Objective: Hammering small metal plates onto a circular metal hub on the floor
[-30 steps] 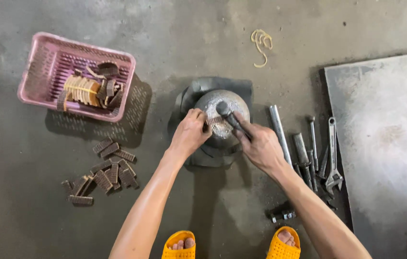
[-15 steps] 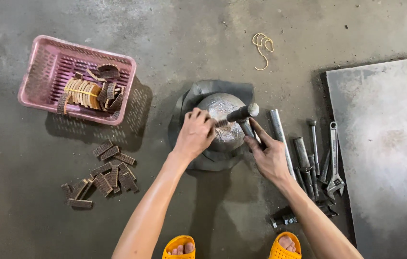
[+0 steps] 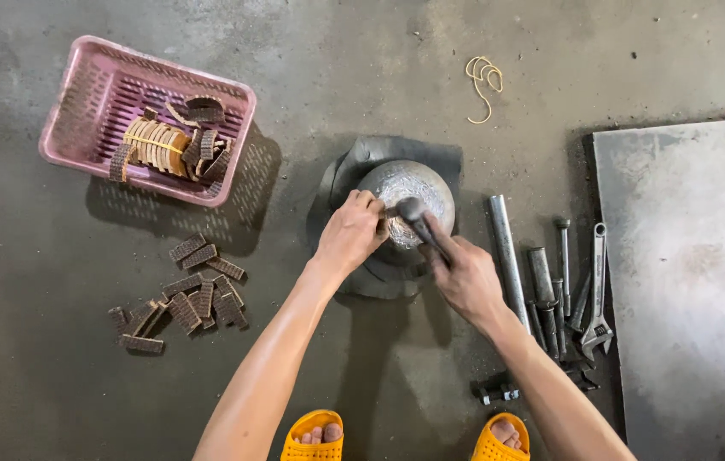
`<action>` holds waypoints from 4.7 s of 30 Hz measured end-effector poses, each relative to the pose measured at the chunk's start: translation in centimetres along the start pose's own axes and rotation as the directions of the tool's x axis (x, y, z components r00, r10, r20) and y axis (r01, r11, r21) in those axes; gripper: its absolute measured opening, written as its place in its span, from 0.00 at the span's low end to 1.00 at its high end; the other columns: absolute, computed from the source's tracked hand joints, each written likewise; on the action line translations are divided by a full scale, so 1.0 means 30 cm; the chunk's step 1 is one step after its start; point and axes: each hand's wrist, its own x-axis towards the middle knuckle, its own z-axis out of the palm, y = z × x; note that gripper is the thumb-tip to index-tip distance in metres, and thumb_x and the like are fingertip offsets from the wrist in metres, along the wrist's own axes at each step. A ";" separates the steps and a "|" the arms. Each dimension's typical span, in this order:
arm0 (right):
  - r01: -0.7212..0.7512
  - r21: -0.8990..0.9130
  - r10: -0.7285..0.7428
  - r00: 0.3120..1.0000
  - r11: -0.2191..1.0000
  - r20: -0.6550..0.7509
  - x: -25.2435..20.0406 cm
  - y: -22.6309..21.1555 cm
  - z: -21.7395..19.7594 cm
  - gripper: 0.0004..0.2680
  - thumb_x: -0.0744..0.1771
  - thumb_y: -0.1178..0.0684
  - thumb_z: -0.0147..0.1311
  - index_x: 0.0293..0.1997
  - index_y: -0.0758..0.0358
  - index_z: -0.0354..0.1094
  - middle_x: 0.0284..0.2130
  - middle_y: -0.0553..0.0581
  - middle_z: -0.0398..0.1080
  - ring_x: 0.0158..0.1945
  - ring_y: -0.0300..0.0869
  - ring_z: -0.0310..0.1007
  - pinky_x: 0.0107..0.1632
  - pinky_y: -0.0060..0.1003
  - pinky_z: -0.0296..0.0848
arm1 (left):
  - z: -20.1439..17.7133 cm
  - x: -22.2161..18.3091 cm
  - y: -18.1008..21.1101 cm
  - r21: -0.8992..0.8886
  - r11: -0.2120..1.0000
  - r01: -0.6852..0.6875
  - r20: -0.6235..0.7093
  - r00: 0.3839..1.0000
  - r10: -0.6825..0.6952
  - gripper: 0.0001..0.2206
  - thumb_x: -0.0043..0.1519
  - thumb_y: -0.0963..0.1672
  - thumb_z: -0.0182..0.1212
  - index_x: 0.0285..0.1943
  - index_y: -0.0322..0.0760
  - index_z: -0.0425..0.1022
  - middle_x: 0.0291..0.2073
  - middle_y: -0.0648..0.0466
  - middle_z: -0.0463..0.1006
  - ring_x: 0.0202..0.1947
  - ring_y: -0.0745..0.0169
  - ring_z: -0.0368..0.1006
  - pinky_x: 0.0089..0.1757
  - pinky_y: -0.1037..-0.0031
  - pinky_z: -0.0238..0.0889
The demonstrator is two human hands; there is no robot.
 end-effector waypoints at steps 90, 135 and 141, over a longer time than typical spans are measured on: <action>-0.025 0.106 0.033 0.997 0.994 -0.074 -0.010 -0.066 -0.067 0.18 0.64 0.56 0.66 0.60 0.60 0.73 0.37 0.57 0.79 0.40 0.50 0.81 0.39 0.39 0.78 | -0.014 -0.047 0.030 -0.152 0.978 0.146 0.066 0.988 -0.137 0.09 0.59 0.46 0.67 0.44 0.42 0.78 0.39 0.56 0.67 0.45 0.52 0.69 0.41 0.62 0.68; -0.315 0.230 0.311 0.949 0.921 0.051 -0.023 -0.019 -0.096 0.18 0.66 0.54 0.63 0.63 0.51 0.72 0.26 0.65 0.79 0.31 0.42 0.80 0.31 0.37 0.73 | -0.065 0.004 0.040 0.007 1.000 -0.002 0.232 0.973 0.001 0.12 0.57 0.44 0.63 0.50 0.42 0.79 0.44 0.55 0.71 0.55 0.54 0.64 0.54 0.57 0.64; -0.067 0.121 0.067 0.998 0.990 0.006 0.009 -0.075 -0.097 0.18 0.65 0.56 0.64 0.62 0.60 0.70 0.40 0.65 0.79 0.43 0.55 0.81 0.38 0.47 0.77 | 0.001 -0.026 0.012 -0.094 0.995 0.038 0.068 0.997 -0.031 0.10 0.59 0.47 0.67 0.44 0.39 0.79 0.39 0.56 0.68 0.46 0.55 0.67 0.42 0.66 0.69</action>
